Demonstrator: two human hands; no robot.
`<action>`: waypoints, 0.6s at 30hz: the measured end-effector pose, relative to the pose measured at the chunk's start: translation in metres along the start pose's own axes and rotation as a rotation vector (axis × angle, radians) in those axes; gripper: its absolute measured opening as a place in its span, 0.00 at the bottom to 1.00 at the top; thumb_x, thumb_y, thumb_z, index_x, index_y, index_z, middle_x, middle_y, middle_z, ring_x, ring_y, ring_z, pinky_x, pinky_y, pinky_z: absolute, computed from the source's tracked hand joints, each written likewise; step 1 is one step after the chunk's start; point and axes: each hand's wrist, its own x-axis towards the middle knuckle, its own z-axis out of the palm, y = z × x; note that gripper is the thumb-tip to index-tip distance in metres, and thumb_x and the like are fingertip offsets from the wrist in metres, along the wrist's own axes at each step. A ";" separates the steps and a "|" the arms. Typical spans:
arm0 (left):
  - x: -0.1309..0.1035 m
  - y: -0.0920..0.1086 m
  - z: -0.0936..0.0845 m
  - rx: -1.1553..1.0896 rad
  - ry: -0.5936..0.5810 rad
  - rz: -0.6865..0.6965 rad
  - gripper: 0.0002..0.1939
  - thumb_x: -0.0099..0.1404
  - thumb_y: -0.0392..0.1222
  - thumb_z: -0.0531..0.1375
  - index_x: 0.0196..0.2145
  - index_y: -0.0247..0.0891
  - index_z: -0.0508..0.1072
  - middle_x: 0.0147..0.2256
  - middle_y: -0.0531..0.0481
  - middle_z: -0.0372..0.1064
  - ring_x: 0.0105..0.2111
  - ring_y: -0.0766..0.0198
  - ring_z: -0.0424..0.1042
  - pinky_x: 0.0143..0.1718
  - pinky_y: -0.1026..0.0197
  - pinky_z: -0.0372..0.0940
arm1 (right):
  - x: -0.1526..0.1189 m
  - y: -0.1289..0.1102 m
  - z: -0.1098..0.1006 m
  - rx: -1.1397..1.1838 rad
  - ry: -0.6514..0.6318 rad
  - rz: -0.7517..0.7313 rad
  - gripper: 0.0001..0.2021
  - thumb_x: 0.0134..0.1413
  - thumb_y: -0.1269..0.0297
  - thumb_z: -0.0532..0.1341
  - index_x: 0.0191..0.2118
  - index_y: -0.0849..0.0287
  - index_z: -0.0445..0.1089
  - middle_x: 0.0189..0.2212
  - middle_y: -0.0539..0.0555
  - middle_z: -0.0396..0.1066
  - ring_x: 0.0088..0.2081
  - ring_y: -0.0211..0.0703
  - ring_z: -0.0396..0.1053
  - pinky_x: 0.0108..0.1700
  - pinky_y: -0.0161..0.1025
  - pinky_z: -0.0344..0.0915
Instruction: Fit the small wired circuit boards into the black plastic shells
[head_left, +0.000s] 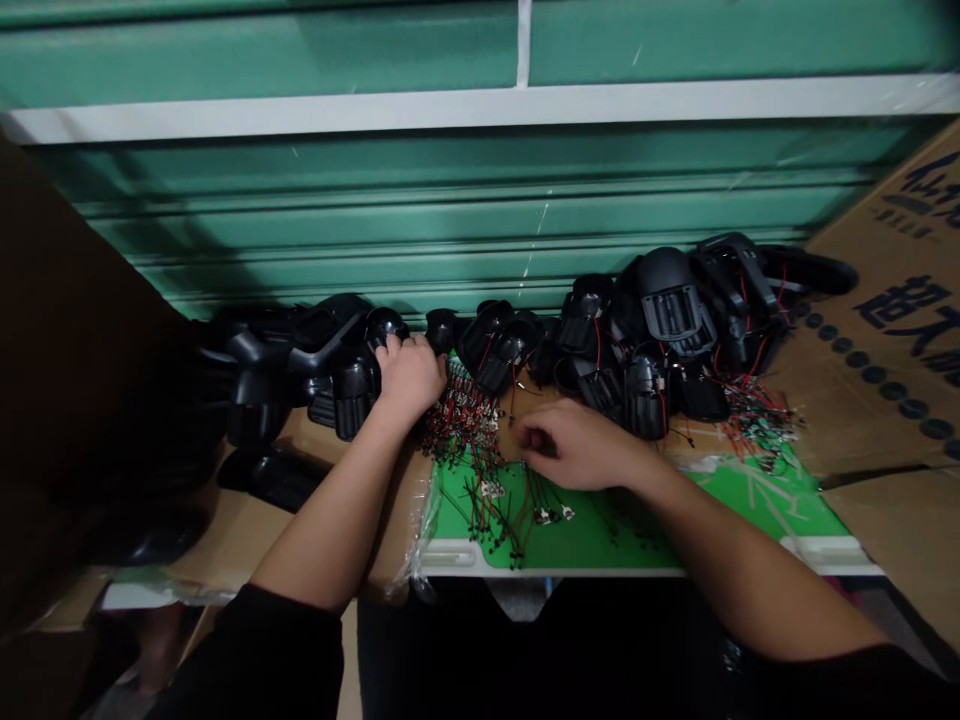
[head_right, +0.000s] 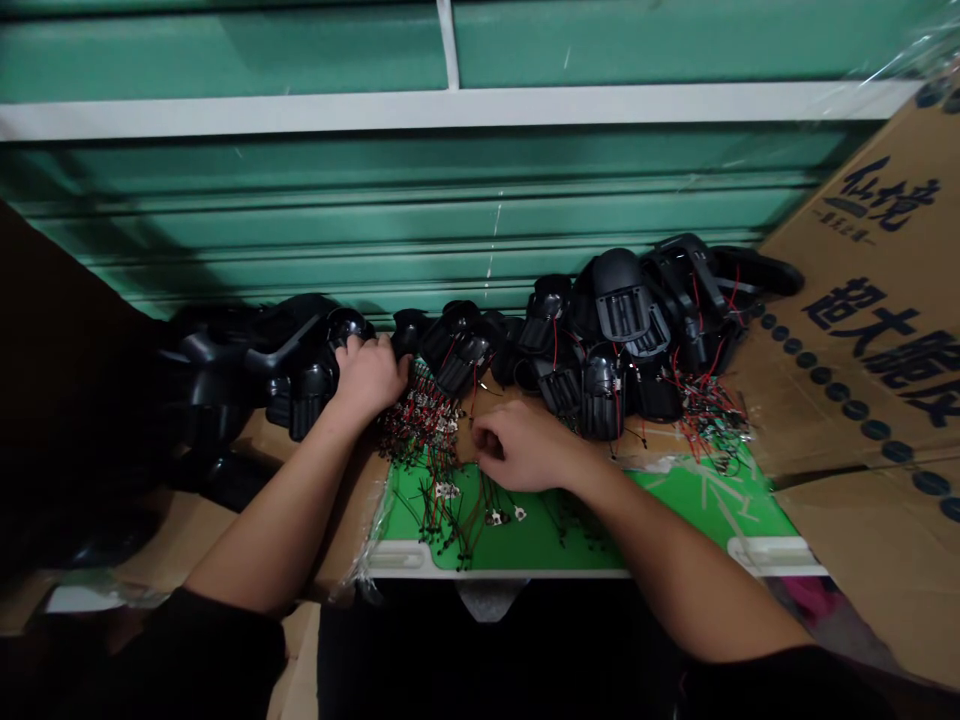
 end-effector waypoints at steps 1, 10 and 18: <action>0.000 0.000 0.001 -0.009 0.020 -0.014 0.24 0.69 0.51 0.58 0.51 0.25 0.73 0.47 0.20 0.76 0.56 0.26 0.68 0.56 0.30 0.63 | -0.001 0.000 -0.002 -0.012 -0.025 -0.006 0.01 0.55 0.69 0.65 0.35 0.57 0.74 0.30 0.51 0.74 0.33 0.41 0.68 0.37 0.40 0.58; 0.003 -0.005 -0.008 -0.295 0.123 -0.151 0.20 0.68 0.39 0.53 0.53 0.23 0.69 0.50 0.20 0.70 0.52 0.30 0.75 0.55 0.33 0.68 | -0.008 0.000 -0.010 -0.039 -0.152 -0.024 0.07 0.52 0.70 0.69 0.38 0.57 0.75 0.39 0.56 0.75 0.40 0.49 0.71 0.41 0.43 0.60; 0.004 -0.010 -0.011 -0.772 0.415 -0.236 0.20 0.69 0.42 0.60 0.55 0.32 0.64 0.55 0.27 0.68 0.60 0.40 0.70 0.66 0.40 0.63 | -0.008 0.000 -0.009 -0.028 -0.144 -0.007 0.05 0.55 0.70 0.70 0.36 0.56 0.73 0.39 0.55 0.73 0.41 0.48 0.69 0.41 0.43 0.60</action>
